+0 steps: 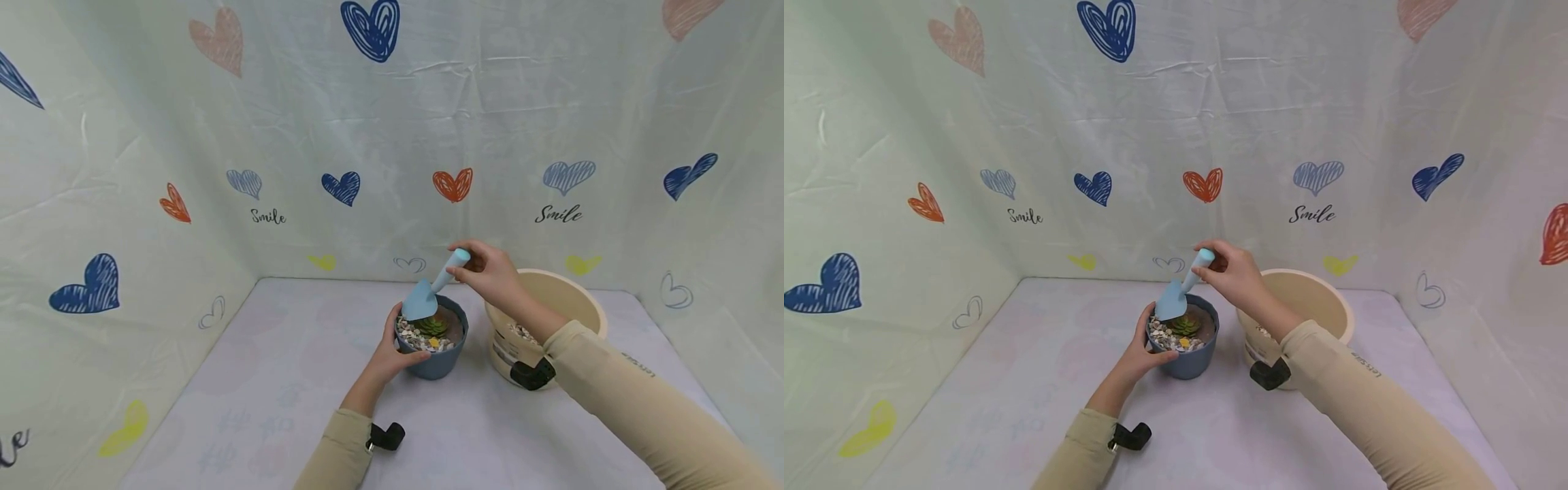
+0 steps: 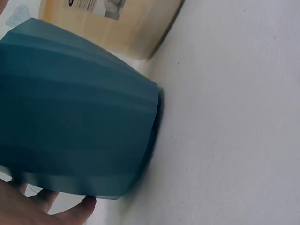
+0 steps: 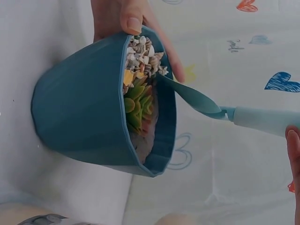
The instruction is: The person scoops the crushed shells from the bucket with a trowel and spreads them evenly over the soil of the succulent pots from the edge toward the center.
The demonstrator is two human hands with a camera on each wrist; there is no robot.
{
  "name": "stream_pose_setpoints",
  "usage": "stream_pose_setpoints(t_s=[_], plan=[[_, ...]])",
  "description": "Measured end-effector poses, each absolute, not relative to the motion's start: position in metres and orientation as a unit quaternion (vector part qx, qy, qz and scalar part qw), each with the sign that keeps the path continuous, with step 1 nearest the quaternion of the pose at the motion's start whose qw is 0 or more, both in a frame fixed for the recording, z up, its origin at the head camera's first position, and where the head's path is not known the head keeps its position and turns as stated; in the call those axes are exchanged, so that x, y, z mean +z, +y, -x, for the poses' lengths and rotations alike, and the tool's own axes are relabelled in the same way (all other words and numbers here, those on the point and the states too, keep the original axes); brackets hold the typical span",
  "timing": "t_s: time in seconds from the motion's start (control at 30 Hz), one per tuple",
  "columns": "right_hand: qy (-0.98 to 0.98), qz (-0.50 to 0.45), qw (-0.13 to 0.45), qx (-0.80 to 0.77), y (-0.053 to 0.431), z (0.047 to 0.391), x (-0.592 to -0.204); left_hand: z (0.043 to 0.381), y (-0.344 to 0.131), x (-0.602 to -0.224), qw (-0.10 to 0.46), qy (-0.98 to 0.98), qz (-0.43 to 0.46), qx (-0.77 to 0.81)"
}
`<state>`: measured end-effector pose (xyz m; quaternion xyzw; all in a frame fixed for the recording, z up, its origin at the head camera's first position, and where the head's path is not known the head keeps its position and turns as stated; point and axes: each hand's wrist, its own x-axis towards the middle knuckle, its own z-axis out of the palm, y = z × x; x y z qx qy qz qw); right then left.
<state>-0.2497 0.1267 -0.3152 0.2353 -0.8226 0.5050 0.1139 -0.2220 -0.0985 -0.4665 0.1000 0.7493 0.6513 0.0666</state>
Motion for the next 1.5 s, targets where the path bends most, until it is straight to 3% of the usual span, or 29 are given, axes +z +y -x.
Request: stream_pose_setpoints(t_s=[0.5, 0.93, 1.23, 1.5], plan=[[-0.816, -0.185, 0.128, 0.533, 0.16, 0.241, -0.311, 0.222, -0.097, -0.46, 0.048, 0.787, -0.095, 0.607], [-0.784, -0.167, 0.188, 0.567, 0.227, 0.214, -0.315, 0.224, -0.099, -0.427, 0.018, 0.825, -0.143, 0.547], [-0.759, -0.137, 0.219, 0.598, 0.275, 0.194, -0.322, 0.235, -0.081, -0.392, -0.031, 0.851, -0.21, 0.48], [-0.724, -0.139, 0.226, 0.636, 0.298, 0.185, -0.332, 0.241, -0.048, -0.367, -0.014, 0.866, -0.281, 0.413]])
